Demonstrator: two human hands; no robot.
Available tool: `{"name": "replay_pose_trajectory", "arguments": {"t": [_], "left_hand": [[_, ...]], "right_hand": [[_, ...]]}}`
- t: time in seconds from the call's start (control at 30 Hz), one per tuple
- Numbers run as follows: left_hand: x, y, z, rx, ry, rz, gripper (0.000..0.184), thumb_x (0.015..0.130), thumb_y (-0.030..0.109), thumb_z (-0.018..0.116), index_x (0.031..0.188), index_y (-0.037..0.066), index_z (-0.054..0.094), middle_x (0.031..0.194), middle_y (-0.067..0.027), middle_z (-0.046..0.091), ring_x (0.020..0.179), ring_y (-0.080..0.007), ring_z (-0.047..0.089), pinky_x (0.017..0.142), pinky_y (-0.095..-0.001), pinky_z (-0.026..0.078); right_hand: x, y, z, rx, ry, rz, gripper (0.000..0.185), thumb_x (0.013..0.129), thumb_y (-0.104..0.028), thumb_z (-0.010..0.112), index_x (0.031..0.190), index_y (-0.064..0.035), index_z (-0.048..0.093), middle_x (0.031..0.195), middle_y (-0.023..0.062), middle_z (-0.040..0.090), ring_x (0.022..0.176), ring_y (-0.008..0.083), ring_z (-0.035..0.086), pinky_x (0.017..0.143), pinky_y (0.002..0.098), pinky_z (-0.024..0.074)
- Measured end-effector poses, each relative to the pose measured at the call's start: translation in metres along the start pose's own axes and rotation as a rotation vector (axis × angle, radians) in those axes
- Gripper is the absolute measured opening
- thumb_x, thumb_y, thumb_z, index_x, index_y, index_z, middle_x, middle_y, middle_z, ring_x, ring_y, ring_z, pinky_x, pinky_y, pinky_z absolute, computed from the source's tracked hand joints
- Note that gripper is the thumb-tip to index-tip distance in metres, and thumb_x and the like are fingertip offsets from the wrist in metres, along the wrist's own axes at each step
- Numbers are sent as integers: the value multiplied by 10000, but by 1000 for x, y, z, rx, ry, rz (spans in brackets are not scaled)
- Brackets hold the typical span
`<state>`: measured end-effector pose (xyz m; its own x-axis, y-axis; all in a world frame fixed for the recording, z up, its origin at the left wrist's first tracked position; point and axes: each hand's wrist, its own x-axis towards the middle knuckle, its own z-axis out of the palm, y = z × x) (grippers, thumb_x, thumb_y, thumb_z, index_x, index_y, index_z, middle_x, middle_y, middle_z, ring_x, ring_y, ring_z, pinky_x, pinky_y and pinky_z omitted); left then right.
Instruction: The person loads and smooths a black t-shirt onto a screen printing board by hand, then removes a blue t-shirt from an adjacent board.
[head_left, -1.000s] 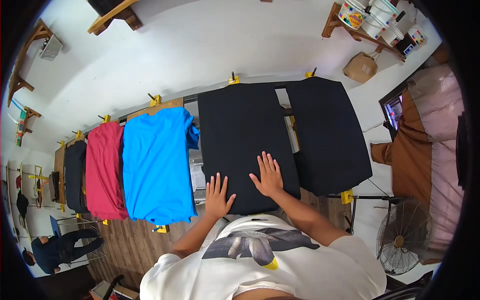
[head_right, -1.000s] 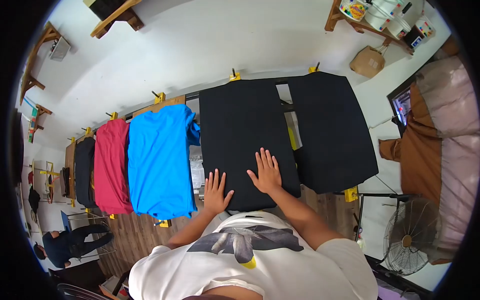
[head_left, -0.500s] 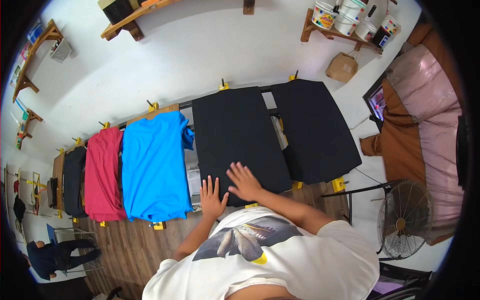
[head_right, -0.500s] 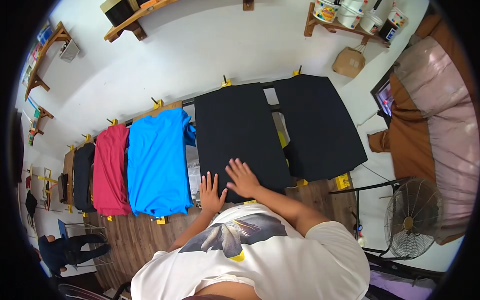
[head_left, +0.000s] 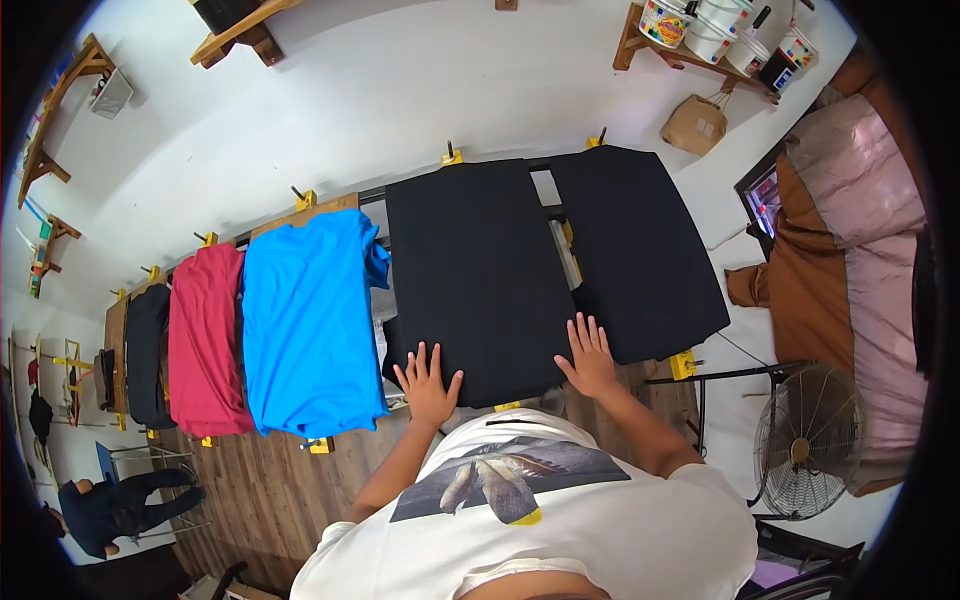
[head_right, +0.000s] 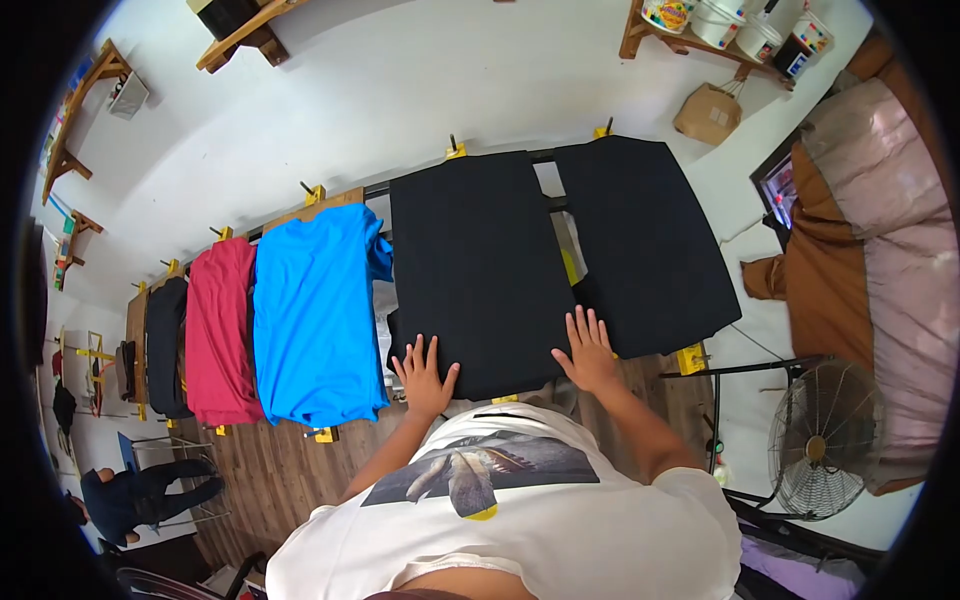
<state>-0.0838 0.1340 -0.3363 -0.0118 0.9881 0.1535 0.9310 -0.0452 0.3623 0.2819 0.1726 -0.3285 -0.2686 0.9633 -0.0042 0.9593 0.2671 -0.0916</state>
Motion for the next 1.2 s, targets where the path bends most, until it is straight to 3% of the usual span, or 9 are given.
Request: {"name": "replay_pose_trajectory", "arguments": {"t": [0.1,0.2,0.3,0.37,0.6,0.77,1.07,1.13,1.2], "left_hand": [[25,11,-9,-62,-50,-140,668,982,491,641,1472,49,543,1589,-236,434,1512,-480,325,1238,-670,162],[47,2,17,-73,119,-25,682,970,470,669,1485,52,512,1595,-237,422,1509,-492,325,1235,-643,199],[51,4,15,-57,81,-30,701,965,467,670,1504,54,497,1608,-225,411,1528,-488,300,1255,-611,200],[55,4,12,-60,54,-37,704,962,466,671,1507,56,497,1612,-221,407,1534,-486,294,1259,-608,198],[60,6,11,-64,-5,-110,716,944,470,679,1510,67,503,1616,-213,401,1545,-468,285,1264,-607,197],[63,2,11,-76,-70,-135,736,930,474,690,1513,67,501,1627,-210,387,1559,-469,248,1269,-611,176],[66,0,13,-61,-111,-160,768,910,516,695,1512,72,519,1632,-208,386,1551,-478,254,1273,-613,170],[65,0,11,-74,-133,-153,770,907,493,705,1516,66,504,1635,-220,372,1557,-484,234,1275,-618,148],[66,-1,11,-71,-139,-145,775,911,499,697,1522,65,498,1632,-227,373,1551,-489,238,1274,-615,150]], "right_hand": [[14,-33,2,16,8,-33,813,1063,-574,455,1658,-43,299,1737,203,232,1610,400,198,1300,537,156],[40,-85,5,89,-81,-231,799,1052,-589,471,1661,-92,323,1735,194,244,1608,396,208,1301,538,149],[72,-114,9,165,-65,-228,786,1048,-603,464,1669,-144,320,1751,168,208,1613,395,181,1272,633,135],[105,-115,14,112,-59,-181,800,1037,-647,444,1682,-198,295,1767,145,149,1621,392,134,1227,737,107],[222,-87,9,60,-60,-219,829,1006,-717,444,1686,-272,280,1772,127,127,1626,382,119,1235,738,83],[307,-70,13,34,-42,-171,820,1003,-727,437,1685,-301,277,1775,120,119,1630,378,103,1248,716,73],[421,18,31,42,25,47,776,1043,-689,387,1697,-300,239,1773,131,145,1633,341,128,1307,530,129],[435,32,33,62,11,54,786,1055,-671,378,1703,-254,224,1775,133,137,1635,336,122,1306,527,128],[449,39,47,158,73,294,799,1076,-642,353,1705,-175,194,1770,172,120,1631,355,134,1305,513,143]]}}
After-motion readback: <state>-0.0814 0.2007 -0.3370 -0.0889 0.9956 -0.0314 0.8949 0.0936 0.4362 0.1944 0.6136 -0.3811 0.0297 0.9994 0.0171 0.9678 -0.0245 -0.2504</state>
